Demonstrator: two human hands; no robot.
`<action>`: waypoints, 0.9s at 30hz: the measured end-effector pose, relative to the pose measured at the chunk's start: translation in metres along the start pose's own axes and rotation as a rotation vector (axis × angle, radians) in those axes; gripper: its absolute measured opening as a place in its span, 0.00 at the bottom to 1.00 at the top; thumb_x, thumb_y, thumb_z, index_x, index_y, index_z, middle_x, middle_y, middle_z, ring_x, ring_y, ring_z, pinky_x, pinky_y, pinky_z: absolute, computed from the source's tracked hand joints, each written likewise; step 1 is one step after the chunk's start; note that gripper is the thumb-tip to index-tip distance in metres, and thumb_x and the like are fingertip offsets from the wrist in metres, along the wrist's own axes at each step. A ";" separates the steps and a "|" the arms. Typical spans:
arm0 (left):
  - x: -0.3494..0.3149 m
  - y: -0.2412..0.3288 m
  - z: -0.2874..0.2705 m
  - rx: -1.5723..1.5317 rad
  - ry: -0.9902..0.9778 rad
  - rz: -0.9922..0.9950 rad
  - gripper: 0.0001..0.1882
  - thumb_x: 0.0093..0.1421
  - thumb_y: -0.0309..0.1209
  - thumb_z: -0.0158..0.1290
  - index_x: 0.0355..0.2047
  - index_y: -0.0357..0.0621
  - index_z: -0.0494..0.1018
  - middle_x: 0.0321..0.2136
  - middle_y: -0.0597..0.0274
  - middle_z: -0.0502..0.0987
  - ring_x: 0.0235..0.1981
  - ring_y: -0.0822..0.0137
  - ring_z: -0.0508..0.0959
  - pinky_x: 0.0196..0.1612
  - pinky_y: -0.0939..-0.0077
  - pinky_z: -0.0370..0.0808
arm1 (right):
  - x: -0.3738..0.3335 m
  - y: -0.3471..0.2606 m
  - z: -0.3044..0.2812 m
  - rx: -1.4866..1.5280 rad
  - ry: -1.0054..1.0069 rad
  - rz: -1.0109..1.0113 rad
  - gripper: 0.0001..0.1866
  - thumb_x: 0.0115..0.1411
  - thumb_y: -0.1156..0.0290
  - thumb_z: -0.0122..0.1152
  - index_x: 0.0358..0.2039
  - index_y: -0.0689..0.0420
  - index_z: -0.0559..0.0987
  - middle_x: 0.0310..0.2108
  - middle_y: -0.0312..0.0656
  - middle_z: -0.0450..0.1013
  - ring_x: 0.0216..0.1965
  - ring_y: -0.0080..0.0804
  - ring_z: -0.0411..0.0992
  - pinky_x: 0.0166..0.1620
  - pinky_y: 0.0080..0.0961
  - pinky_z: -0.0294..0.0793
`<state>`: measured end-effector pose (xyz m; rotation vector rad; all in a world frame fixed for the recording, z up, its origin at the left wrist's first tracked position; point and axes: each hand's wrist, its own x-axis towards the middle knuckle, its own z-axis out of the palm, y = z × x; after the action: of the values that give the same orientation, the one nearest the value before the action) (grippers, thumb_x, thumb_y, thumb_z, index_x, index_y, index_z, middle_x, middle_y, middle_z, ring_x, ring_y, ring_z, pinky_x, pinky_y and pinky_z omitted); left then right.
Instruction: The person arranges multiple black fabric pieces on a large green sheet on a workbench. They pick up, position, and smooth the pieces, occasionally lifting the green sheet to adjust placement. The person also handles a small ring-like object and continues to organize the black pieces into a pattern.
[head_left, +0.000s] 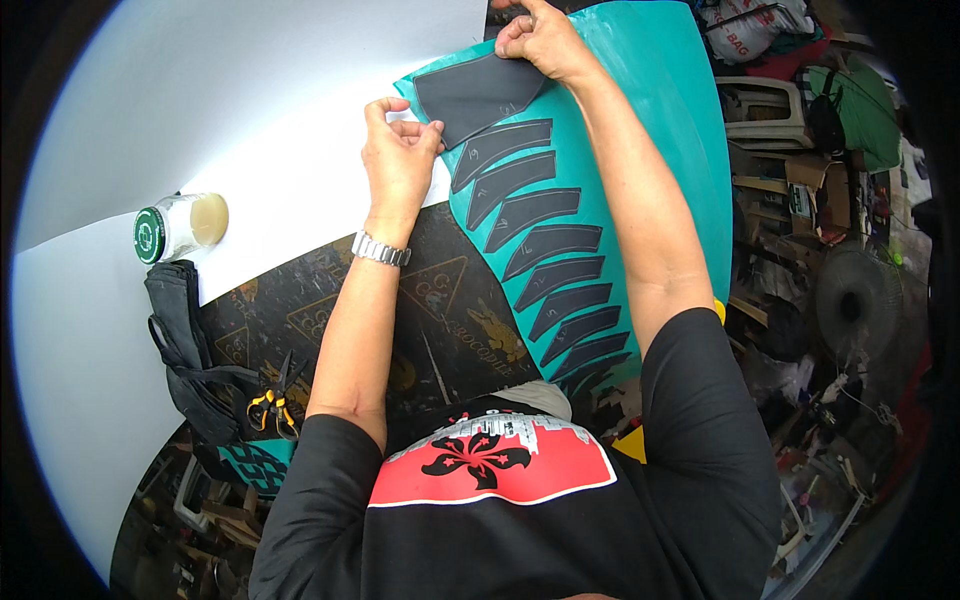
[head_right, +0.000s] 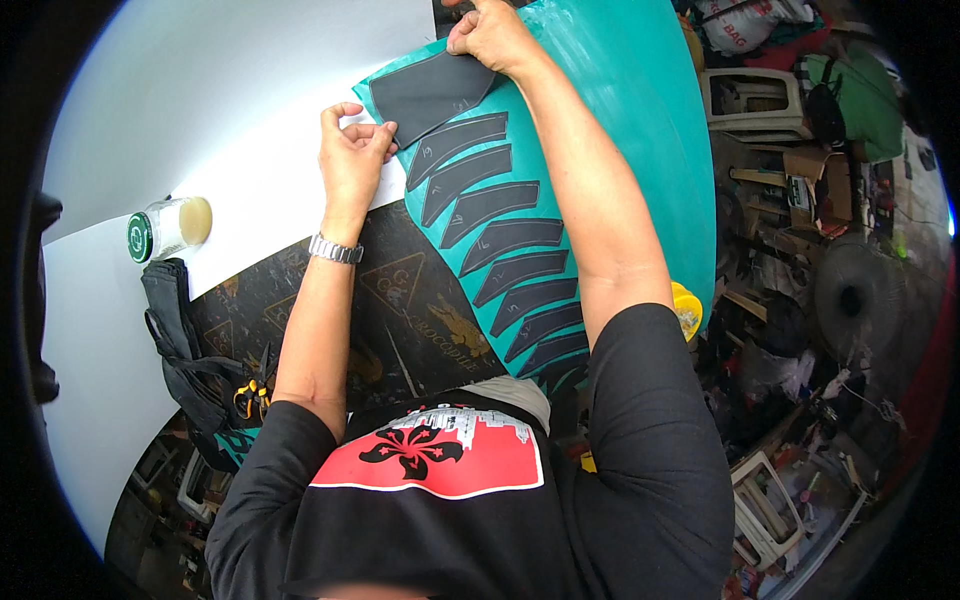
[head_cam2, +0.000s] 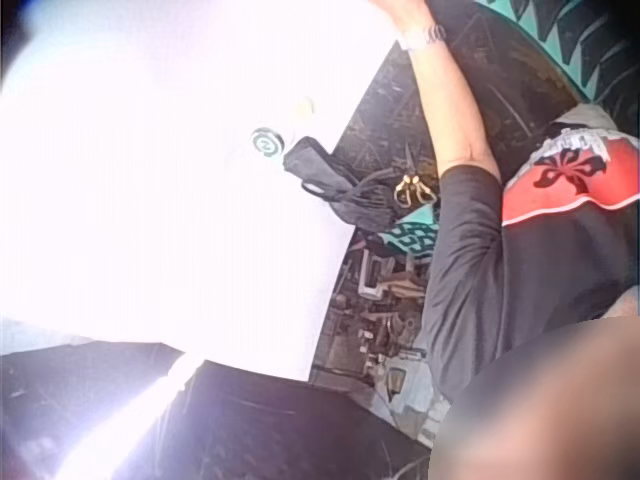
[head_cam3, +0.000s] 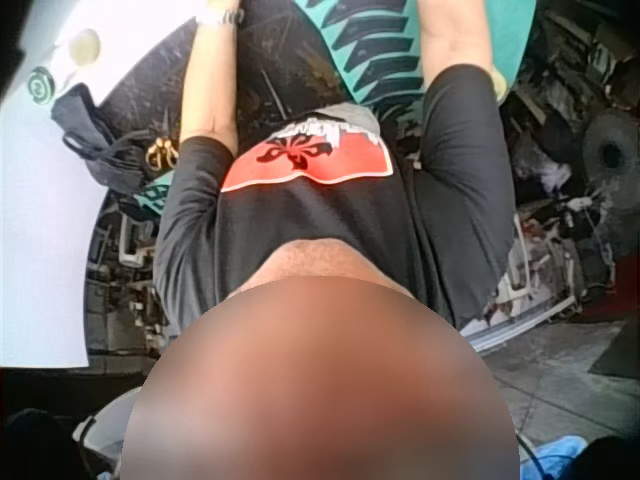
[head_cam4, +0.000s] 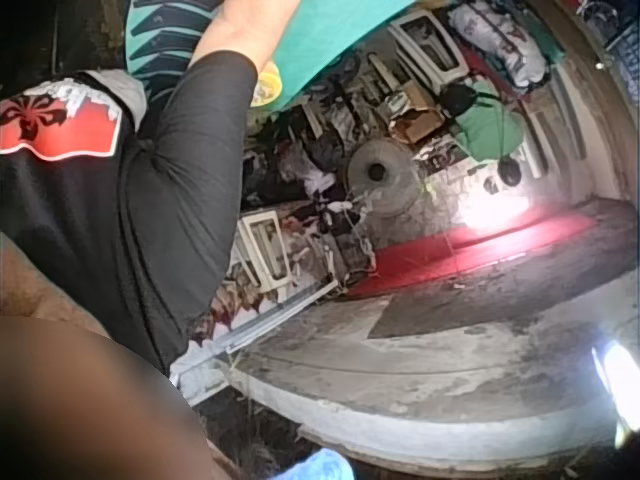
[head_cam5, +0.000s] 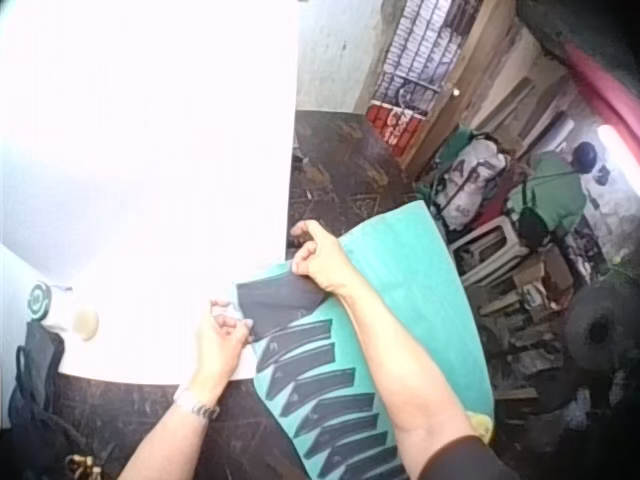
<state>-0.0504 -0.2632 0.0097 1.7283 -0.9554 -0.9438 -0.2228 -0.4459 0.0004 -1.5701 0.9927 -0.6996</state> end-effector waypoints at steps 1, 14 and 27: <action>0.000 -0.001 0.000 0.004 0.001 -0.001 0.22 0.57 0.22 0.60 0.47 0.39 0.62 0.24 0.58 0.81 0.24 0.70 0.82 0.30 0.77 0.78 | 0.000 -0.001 0.000 0.012 0.000 0.005 0.30 0.46 0.89 0.61 0.52 0.58 0.70 0.21 0.37 0.76 0.23 0.21 0.73 0.29 0.20 0.71; 0.005 -0.013 -0.011 -0.152 -0.075 -0.043 0.22 0.57 0.24 0.62 0.51 0.40 0.68 0.26 0.61 0.82 0.28 0.75 0.79 0.34 0.81 0.74 | -0.001 -0.019 -0.017 0.374 -0.074 0.196 0.34 0.46 0.91 0.59 0.56 0.62 0.66 0.26 0.46 0.77 0.29 0.32 0.77 0.36 0.26 0.78; -0.017 -0.005 -0.004 0.319 -0.102 0.293 0.54 0.46 0.32 0.72 0.69 0.52 0.51 0.42 0.57 0.78 0.34 0.69 0.77 0.33 0.77 0.77 | -0.048 -0.058 0.010 -0.087 -0.042 0.056 0.39 0.43 0.90 0.60 0.59 0.56 0.68 0.26 0.34 0.72 0.27 0.21 0.69 0.32 0.20 0.70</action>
<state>-0.0525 -0.2447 0.0092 1.7459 -1.4459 -0.7206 -0.2241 -0.3959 0.0577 -1.6197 1.0440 -0.5894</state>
